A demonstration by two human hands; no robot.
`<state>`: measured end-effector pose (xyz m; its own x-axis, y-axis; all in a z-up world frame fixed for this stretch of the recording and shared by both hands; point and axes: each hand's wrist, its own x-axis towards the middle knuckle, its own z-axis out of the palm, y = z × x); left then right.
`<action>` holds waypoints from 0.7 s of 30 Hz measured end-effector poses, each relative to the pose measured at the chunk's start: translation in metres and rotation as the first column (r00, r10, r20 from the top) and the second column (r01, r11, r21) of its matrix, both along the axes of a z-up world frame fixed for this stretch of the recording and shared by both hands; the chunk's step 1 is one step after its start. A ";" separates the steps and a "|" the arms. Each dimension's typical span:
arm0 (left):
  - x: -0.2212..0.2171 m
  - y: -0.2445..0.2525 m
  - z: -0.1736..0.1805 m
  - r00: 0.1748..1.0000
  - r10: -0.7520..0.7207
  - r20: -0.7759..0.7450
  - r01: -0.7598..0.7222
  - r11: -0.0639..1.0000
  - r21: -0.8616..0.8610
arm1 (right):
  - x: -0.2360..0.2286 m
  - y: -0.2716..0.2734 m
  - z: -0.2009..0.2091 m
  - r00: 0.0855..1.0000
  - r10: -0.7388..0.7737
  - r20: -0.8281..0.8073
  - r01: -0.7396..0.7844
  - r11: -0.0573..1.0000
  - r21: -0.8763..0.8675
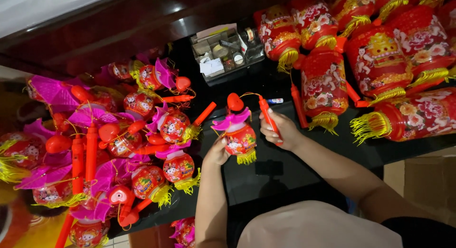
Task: Assembling small decorative lanterns by attaching plastic handles to the lantern bodies.
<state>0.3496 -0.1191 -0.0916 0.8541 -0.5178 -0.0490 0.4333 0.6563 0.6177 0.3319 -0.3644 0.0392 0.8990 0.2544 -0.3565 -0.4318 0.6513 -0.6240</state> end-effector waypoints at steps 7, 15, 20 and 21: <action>0.005 0.004 0.006 0.995 0.068 -0.070 -0.067 0.998 0.023 | 0.001 0.000 -0.015 0.999 0.045 0.025 -0.048 0.992 0.114; 0.003 0.003 0.007 0.995 0.061 -0.085 -0.056 0.997 0.052 | 0.000 0.003 -0.033 0.992 0.071 0.100 -0.059 0.991 -0.120; 0.004 0.002 0.005 0.992 0.096 -0.077 -0.089 0.992 0.086 | -0.001 0.000 -0.044 0.989 0.109 0.095 -0.093 0.983 -0.159; 0.004 0.001 0.008 0.991 0.107 -0.079 -0.099 0.991 0.093 | -0.003 0.000 -0.037 0.991 0.111 0.074 -0.098 0.983 -0.155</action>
